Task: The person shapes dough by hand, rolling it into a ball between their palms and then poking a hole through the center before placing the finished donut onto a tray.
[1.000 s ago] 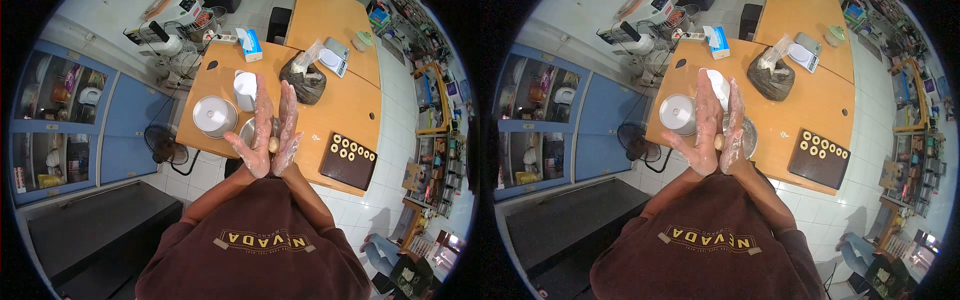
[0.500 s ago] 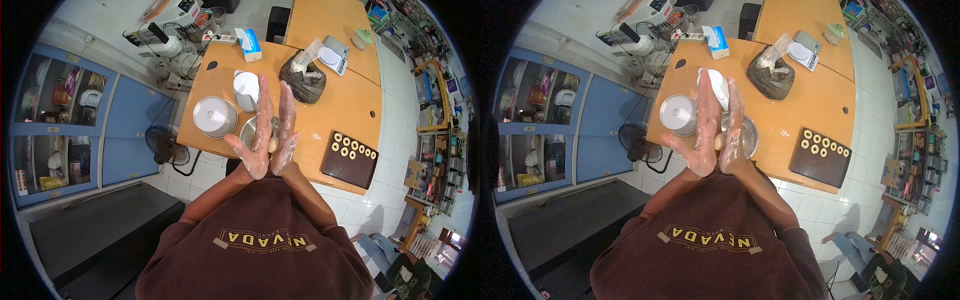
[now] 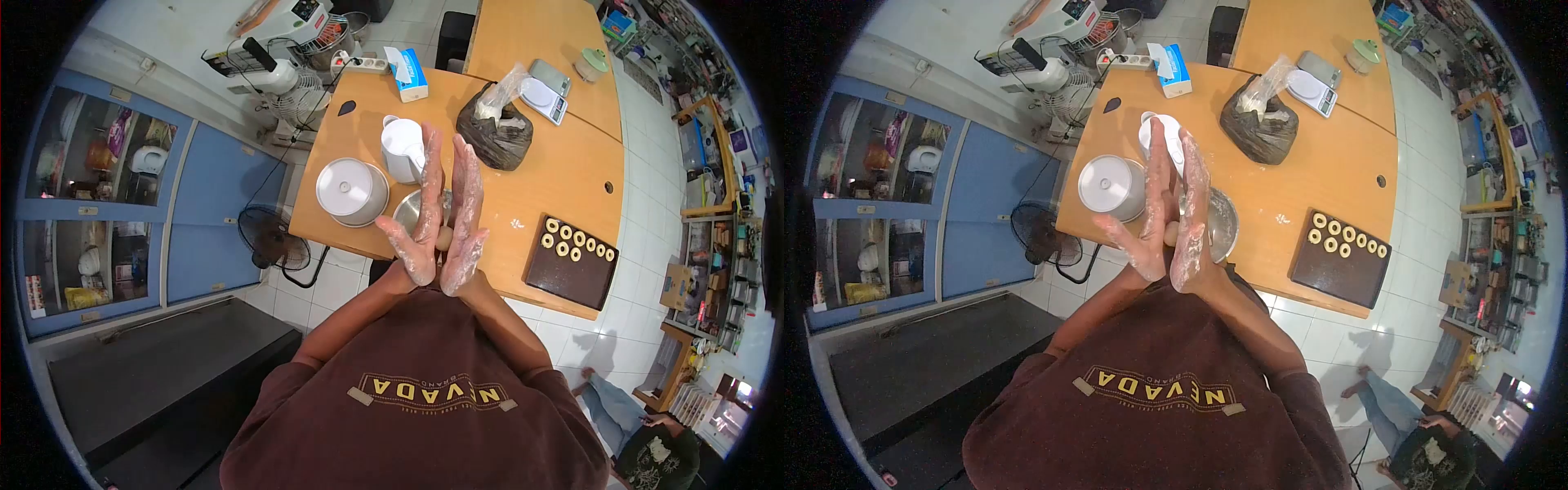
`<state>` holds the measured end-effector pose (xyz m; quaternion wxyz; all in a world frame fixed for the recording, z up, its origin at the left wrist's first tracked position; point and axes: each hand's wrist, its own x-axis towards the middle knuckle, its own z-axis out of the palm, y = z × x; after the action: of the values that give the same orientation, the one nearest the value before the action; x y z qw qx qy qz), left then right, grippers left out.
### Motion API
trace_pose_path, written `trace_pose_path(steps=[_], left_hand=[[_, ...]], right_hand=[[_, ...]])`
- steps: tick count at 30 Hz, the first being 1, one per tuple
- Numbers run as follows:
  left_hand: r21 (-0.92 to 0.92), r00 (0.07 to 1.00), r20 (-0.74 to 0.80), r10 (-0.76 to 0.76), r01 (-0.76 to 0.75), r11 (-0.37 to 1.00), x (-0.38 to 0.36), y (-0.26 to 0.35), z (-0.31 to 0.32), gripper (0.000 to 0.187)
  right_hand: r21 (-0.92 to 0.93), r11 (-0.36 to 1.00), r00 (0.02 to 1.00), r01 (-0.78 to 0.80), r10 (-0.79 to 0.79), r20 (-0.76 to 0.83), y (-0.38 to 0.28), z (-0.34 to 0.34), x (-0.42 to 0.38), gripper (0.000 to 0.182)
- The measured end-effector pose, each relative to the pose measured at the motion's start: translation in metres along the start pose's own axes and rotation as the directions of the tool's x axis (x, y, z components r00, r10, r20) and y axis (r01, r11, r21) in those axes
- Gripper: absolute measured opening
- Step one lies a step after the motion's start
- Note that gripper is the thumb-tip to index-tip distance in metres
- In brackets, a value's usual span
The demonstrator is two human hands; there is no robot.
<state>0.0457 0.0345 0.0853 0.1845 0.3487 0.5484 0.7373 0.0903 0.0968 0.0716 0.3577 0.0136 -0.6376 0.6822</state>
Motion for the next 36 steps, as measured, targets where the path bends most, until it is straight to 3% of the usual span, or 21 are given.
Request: trace_pose_path(steps=[2, 6, 12, 14, 16, 21, 29, 32, 35, 36], left_hand=[[0.026, 0.999, 0.023, -0.045, 0.045, 0.999, -0.003, -0.008, -0.002, 0.131], [-0.020, 0.999, 0.030, 0.030, -0.029, 0.999, -0.010, -0.006, 0.008, 0.130], [-0.150, 0.998, -0.062, 0.026, -0.035, 0.988, 0.009, -0.001, -0.002, 0.132], [-0.216, 0.997, -0.074, 0.022, -0.037, 0.976, 0.011, -0.013, -0.005, 0.132], [-0.130, 0.998, -0.031, 0.048, -0.052, 0.990, 0.008, -0.008, 0.001, 0.131], [-0.094, 0.999, -0.037, 0.024, -0.028, 0.995, -0.005, -0.005, 0.011, 0.128], [-0.044, 0.999, -0.027, 0.040, -0.041, 0.998, 0.003, -0.020, -0.004, 0.121], [0.105, 0.997, 0.065, 0.033, -0.040, 0.994, -0.010, -0.022, 0.001, 0.121], [0.007, 0.999, 0.012, 0.052, -0.052, 0.999, -0.012, -0.012, 0.008, 0.131], [-0.001, 1.000, -0.015, -0.006, 0.006, 1.000, -0.010, 0.000, 0.009, 0.136]], right_hand=[[0.032, 0.999, 0.999, 0.037, -0.036, -0.005, -0.003, -0.002, 0.004, 0.105], [-0.001, 0.998, 0.995, 0.068, -0.068, -0.069, -0.004, -0.009, 0.019, 0.107], [-0.086, 0.986, 0.985, -0.145, 0.153, 0.085, -0.020, -0.001, -0.003, 0.093], [-0.119, 0.991, 0.989, 0.053, -0.036, 0.142, 0.001, -0.008, -0.007, 0.089], [-0.137, 0.974, 0.977, 0.180, -0.160, 0.142, 0.008, -0.007, -0.004, 0.088], [-0.221, 0.970, 0.995, 0.097, -0.095, 0.021, 0.002, -0.011, 0.016, 0.091], [-0.192, 0.974, 0.988, 0.119, -0.097, 0.119, 0.011, -0.004, -0.008, 0.096], [-0.292, 0.949, 0.993, 0.118, -0.114, 0.029, 0.003, -0.010, 0.007, 0.097], [-0.303, 0.950, 0.997, 0.073, -0.076, 0.000, 0.005, -0.015, 0.014, 0.098], [-0.281, 0.958, 0.998, 0.059, -0.057, 0.013, 0.007, -0.014, 0.011, 0.099]])
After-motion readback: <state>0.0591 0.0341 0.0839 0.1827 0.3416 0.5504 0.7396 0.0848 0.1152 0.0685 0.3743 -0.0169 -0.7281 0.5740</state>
